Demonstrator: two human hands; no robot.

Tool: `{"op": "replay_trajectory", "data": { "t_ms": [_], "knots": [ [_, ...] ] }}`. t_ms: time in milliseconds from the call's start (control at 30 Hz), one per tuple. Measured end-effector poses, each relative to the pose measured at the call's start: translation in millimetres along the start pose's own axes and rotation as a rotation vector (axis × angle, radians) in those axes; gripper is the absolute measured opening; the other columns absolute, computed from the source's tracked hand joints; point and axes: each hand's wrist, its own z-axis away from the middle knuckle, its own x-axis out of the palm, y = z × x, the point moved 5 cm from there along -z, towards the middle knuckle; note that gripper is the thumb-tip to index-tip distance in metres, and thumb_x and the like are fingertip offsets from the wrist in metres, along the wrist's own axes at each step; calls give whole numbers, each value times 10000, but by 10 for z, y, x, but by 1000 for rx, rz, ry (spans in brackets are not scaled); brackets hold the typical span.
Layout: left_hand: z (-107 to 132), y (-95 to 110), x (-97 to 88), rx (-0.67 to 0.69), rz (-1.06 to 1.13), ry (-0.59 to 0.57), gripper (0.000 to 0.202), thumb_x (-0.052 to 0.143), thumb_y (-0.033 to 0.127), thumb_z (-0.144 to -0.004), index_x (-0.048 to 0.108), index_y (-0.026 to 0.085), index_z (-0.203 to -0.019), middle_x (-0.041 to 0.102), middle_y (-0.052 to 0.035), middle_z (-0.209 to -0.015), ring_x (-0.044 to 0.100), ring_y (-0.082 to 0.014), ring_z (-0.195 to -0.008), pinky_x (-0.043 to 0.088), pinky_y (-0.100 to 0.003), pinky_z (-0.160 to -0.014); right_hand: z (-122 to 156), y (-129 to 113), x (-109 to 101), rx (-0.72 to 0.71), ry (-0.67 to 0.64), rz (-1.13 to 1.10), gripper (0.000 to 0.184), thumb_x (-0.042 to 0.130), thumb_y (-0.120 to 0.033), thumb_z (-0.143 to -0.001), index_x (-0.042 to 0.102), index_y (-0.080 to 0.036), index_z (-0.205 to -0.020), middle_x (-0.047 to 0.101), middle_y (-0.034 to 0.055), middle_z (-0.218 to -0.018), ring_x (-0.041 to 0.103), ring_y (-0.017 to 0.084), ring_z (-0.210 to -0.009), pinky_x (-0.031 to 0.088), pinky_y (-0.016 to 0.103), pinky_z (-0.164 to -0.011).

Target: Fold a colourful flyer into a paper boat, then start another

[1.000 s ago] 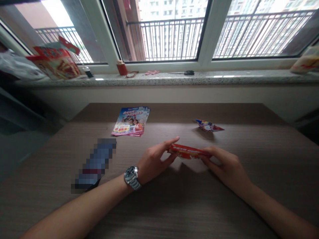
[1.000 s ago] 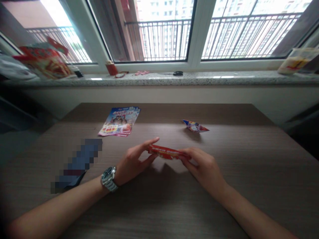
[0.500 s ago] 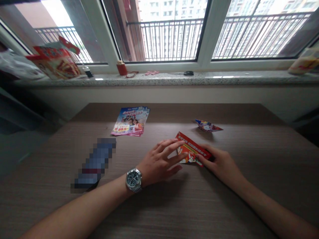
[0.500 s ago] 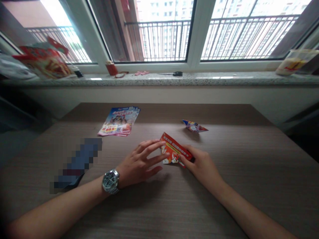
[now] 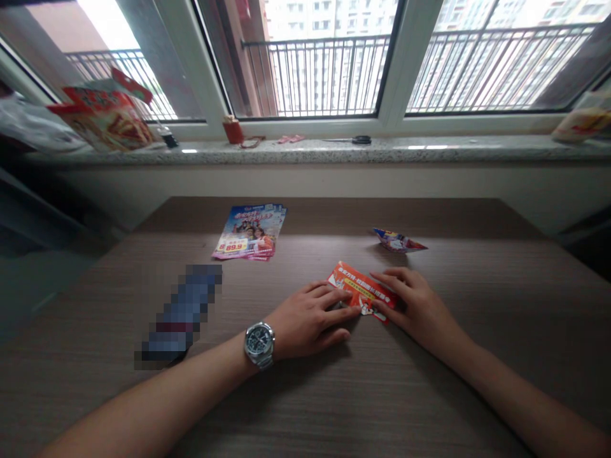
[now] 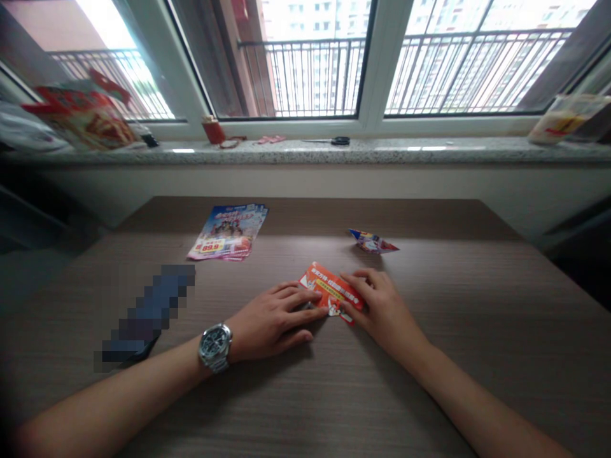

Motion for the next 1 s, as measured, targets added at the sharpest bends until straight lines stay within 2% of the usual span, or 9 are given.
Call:
{"op": "replay_trajectory", "data": {
  "t_ms": [200, 567, 733, 867, 1000],
  "knots": [
    [-2, 2, -8, 6, -3, 24, 457, 460, 477, -1025, 498, 286, -1439, 517, -54, -1468, 517, -253, -1297, 329, -464, -1183, -16, -75, 10, -117, -78, -1, 319, 585, -284, -975, 659, -260, -1284, 615, 113, -1308, 543, 282, -1175, 500, 472, -992],
    [2, -16, -23, 11, -6, 68, 440, 485, 463, -1017, 525, 269, -1410, 548, -67, -1447, 517, -248, -1322, 316, -472, -1197, -26, -135, -3, -169, -101, -36, 288, 557, -246, -982, 701, -272, -1230, 653, 105, -1288, 552, 287, -1202, 503, 504, -1002],
    [-4, -49, -5, -20, -13, 60, 489, 448, 477, -1029, 472, 237, -1454, 530, -75, -1471, 470, -233, -1378, 256, -455, -1237, -11, -174, -2, -193, -128, -33, 289, 580, -272, -969, 699, -260, -1232, 635, 113, -1311, 524, 300, -1244, 481, 518, -1034],
    [2, -83, 5, -61, -39, 59, 507, 430, 490, -1032, 441, 246, -1476, 481, -63, -1520, 409, -244, -1428, 192, -485, -1254, 10, -240, 1, -224, -144, -42, 290, 565, -263, -978, 700, -265, -1235, 608, 116, -1350, 506, 300, -1278, 469, 529, -1053],
    [3, -85, 9, -54, -36, 51, 515, 427, 481, -1033, 421, 246, -1491, 429, -65, -1559, 362, -259, -1459, 190, -495, -1248, 14, -295, 8, -255, -160, -71, 305, 573, -257, -972, 690, -269, -1254, 597, 117, -1376, 503, 299, -1300, 478, 521, -1058]
  ]
}}
